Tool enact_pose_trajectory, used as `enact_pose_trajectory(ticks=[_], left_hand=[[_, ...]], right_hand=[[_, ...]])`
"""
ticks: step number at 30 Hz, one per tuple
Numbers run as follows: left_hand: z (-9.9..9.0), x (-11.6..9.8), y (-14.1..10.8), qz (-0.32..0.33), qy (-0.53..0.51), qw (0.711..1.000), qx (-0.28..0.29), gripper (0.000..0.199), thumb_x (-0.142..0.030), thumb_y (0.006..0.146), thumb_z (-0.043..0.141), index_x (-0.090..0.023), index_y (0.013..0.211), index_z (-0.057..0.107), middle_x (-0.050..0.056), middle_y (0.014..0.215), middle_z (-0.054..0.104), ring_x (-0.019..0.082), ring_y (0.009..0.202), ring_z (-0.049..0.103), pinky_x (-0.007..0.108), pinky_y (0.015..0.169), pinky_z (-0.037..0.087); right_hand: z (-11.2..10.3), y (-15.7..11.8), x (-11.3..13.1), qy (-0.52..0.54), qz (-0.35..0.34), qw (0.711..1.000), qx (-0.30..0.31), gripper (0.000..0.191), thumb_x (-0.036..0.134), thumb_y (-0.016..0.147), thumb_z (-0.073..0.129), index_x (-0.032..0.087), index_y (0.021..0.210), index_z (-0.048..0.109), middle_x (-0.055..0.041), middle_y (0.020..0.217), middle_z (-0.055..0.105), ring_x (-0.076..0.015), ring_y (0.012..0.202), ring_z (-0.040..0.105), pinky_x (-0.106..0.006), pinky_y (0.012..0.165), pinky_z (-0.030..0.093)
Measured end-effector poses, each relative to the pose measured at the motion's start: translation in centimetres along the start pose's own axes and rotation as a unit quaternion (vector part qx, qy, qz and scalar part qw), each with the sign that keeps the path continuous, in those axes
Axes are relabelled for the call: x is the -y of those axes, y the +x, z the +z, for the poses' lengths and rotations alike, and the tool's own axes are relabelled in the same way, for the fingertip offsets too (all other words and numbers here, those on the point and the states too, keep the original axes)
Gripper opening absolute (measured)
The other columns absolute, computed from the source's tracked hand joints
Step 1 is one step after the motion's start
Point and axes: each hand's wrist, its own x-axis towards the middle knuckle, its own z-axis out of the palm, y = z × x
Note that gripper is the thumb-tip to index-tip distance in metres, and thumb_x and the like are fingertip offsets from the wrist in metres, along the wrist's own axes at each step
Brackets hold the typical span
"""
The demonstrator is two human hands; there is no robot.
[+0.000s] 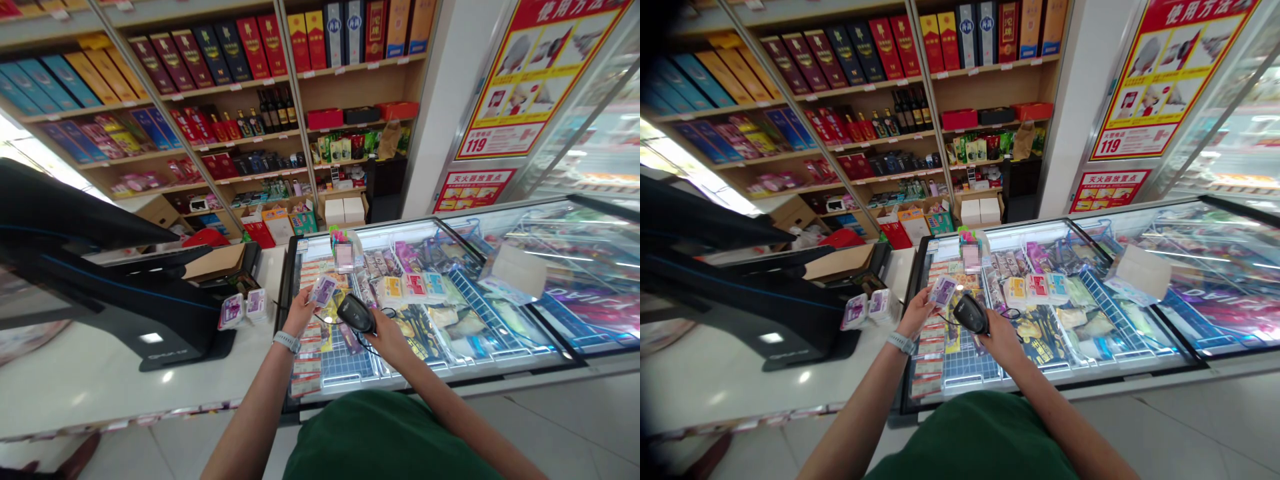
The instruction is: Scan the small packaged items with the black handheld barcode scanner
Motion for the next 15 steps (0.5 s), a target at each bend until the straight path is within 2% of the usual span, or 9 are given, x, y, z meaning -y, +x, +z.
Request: enact_pose_trajectory(ticks=[15], left_hand=[[0.1, -0.09, -0.15, 0.006, -0.003, 1.0, 0.015, 0.055, -0.018, 0.069, 0.07, -0.018, 0.122, 0.057, 0.01, 0.114, 0.067, 0.021, 0.096, 0.067, 0.036, 0.084, 0.054]], right_hand=[[-0.03, -0.22, -0.2, 0.006, 0.003, 1.0, 0.004, 0.033, 0.015, 0.074, 0.057, 0.017, 0.107, 0.055, -0.0109, 0.104, 0.067, -0.0246, 0.098, 0.062, -0.032, 0.084, 0.045]])
